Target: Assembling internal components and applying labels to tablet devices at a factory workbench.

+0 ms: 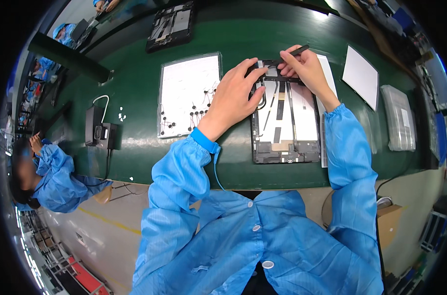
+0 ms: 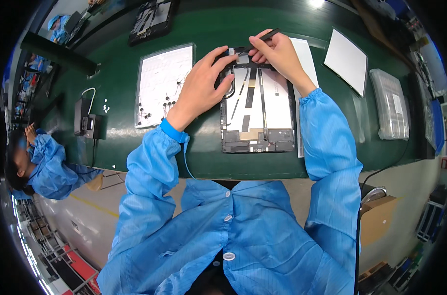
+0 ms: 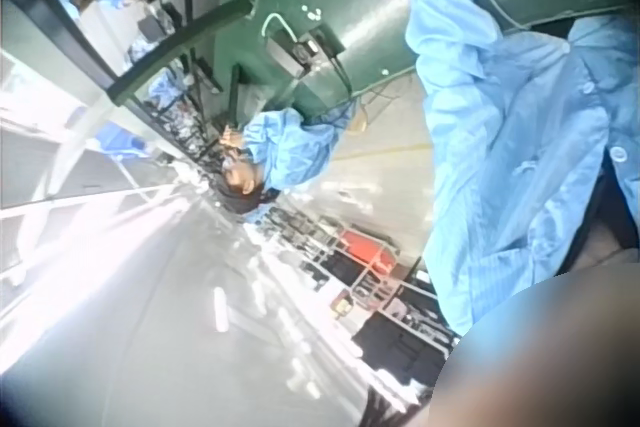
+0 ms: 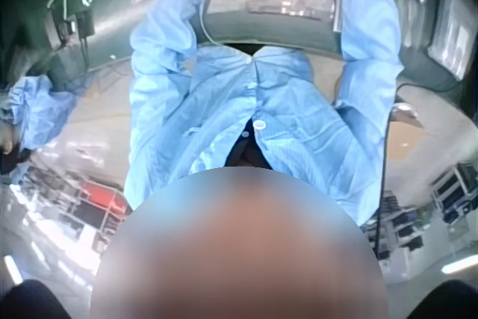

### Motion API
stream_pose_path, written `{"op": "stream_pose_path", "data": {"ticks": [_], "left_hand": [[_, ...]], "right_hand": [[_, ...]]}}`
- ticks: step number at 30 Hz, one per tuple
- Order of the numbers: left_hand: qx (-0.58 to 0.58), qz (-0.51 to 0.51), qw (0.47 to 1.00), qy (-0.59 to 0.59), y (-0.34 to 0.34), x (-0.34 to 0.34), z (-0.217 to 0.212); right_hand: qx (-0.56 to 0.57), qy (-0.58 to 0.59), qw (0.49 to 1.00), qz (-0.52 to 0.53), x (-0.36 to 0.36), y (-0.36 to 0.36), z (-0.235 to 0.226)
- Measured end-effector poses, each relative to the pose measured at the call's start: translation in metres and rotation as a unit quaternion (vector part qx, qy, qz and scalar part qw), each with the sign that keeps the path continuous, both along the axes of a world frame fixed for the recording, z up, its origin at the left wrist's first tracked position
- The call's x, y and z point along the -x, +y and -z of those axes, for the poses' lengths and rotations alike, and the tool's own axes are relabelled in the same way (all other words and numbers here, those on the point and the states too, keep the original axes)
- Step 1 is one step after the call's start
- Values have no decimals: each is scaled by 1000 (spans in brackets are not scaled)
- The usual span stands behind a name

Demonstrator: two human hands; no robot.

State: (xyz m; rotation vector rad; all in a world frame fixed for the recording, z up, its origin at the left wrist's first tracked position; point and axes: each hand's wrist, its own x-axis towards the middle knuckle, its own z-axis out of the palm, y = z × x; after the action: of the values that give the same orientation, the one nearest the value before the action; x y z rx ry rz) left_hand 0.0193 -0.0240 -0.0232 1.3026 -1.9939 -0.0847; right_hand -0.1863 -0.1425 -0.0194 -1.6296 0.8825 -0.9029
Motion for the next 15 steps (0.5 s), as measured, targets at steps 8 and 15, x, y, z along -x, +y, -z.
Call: {"op": "stream_pose_path", "data": {"ticks": [8,15], "left_hand": [[25,13,997,-70,-3,7,-6],[25,78,987,-139,-16,2,-6]], "right_hand": [[1,-53,999,2,2,8,2],[110,-119,987,0,62,-6,-32]]}}
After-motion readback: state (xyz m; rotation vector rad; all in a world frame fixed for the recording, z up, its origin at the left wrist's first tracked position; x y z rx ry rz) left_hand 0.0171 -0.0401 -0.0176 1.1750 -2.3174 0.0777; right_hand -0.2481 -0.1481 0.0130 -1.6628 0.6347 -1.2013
